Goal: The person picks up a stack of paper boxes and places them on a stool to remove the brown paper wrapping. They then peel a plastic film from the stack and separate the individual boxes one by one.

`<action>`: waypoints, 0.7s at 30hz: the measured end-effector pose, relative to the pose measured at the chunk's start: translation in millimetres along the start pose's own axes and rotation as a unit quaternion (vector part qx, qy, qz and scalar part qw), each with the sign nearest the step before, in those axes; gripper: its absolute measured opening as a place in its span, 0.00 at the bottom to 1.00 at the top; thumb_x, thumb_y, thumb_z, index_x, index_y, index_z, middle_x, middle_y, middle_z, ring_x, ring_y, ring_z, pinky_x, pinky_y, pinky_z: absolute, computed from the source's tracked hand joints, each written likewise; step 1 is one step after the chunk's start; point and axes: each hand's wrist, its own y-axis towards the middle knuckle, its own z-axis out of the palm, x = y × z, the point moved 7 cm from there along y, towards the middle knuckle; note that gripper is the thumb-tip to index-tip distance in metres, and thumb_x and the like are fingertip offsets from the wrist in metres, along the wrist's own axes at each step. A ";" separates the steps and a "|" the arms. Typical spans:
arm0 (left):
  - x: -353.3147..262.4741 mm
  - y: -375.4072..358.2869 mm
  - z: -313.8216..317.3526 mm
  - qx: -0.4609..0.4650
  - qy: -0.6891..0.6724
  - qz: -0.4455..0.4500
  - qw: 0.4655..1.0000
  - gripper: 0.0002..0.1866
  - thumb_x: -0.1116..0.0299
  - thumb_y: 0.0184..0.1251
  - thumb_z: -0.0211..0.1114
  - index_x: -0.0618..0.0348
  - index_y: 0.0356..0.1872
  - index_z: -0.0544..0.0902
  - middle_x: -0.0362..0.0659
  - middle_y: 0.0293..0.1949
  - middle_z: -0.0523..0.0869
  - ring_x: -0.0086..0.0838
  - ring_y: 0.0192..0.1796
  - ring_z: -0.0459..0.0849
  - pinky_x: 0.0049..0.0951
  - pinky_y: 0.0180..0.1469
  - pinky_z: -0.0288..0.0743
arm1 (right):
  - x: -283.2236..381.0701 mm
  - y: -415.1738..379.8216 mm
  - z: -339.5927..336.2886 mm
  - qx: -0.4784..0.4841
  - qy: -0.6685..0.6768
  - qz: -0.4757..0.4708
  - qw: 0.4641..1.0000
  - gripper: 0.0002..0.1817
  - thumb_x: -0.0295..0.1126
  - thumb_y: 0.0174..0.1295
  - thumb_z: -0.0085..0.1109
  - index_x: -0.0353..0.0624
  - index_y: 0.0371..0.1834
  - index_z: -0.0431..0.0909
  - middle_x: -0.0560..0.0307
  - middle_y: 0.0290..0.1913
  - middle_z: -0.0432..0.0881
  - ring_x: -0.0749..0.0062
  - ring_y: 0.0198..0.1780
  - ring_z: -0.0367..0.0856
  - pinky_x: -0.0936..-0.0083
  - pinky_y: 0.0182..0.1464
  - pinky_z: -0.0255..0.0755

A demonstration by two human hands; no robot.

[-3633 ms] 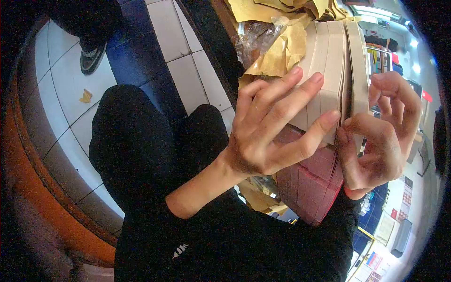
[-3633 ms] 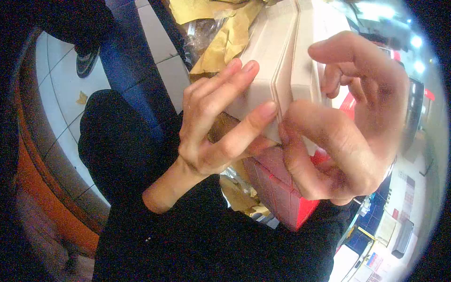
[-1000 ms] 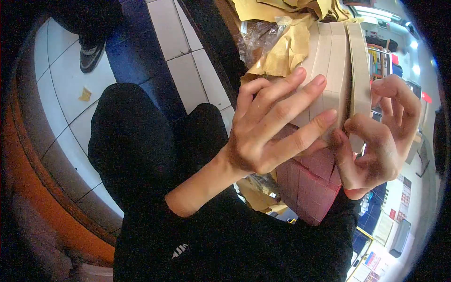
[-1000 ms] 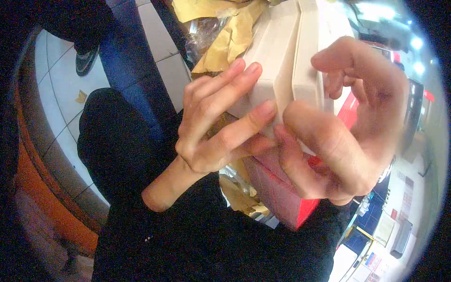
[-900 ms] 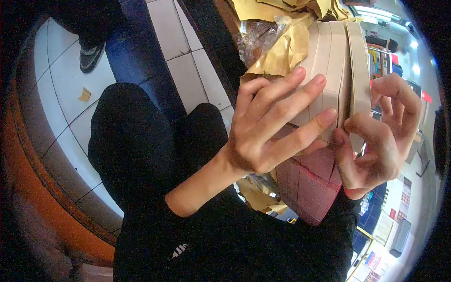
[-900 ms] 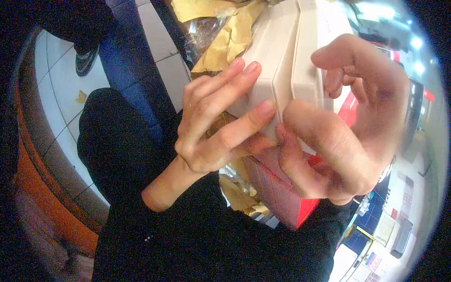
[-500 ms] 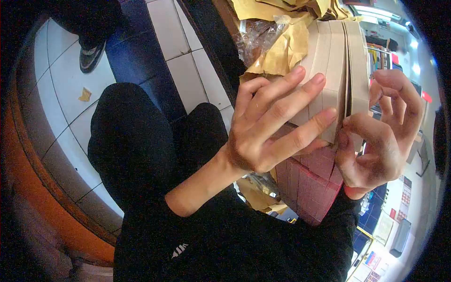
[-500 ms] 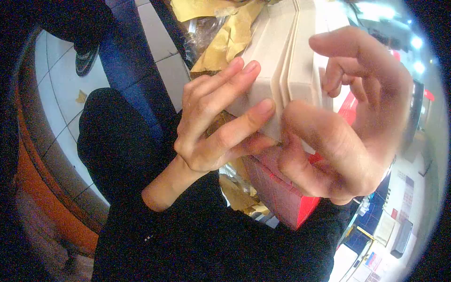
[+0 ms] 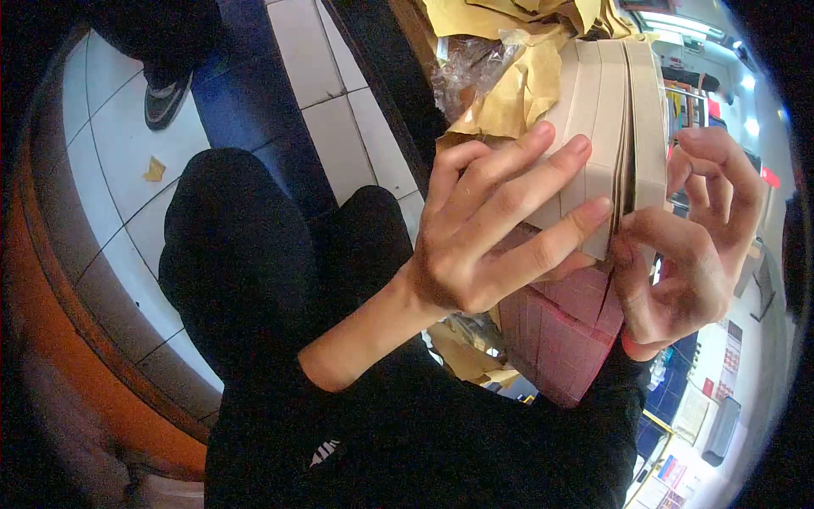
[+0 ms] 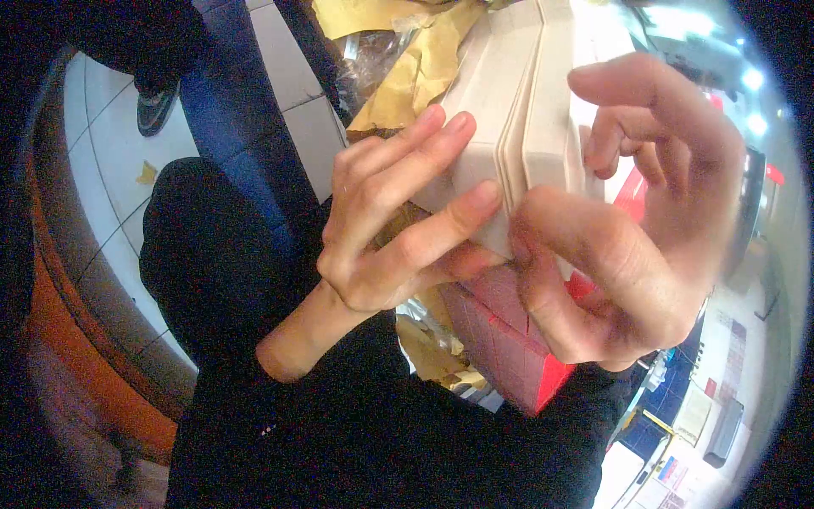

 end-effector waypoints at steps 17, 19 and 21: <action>-1.1 0.1 -0.1 0.013 0.005 0.000 1.000 0.21 0.56 0.57 0.69 0.48 0.52 0.83 0.51 0.57 0.81 0.44 0.58 0.80 0.39 0.50 0.72 | 1.0 1.6 0.5 0.016 -0.002 -0.006 1.000 0.10 0.23 0.41 0.65 0.41 0.31 0.80 0.34 0.59 0.65 0.52 0.50 0.75 0.59 0.50 0.73; -1.4 1.0 -0.8 0.023 0.016 0.021 0.999 0.22 0.53 0.59 0.68 0.51 0.52 0.83 0.56 0.55 0.81 0.45 0.58 0.80 0.39 0.51 0.73 | 1.4 2.2 0.7 0.021 -0.004 -0.002 1.000 0.11 0.23 0.41 0.65 0.41 0.31 0.80 0.34 0.59 0.65 0.51 0.51 0.75 0.58 0.50 0.73; -1.7 1.2 -1.0 0.023 0.012 0.018 0.999 0.22 0.53 0.58 0.68 0.50 0.52 0.83 0.56 0.55 0.81 0.45 0.58 0.80 0.39 0.51 0.73 | 1.2 2.4 0.6 0.022 -0.001 -0.005 1.000 0.11 0.22 0.40 0.65 0.41 0.31 0.80 0.34 0.59 0.65 0.50 0.51 0.75 0.58 0.51 0.73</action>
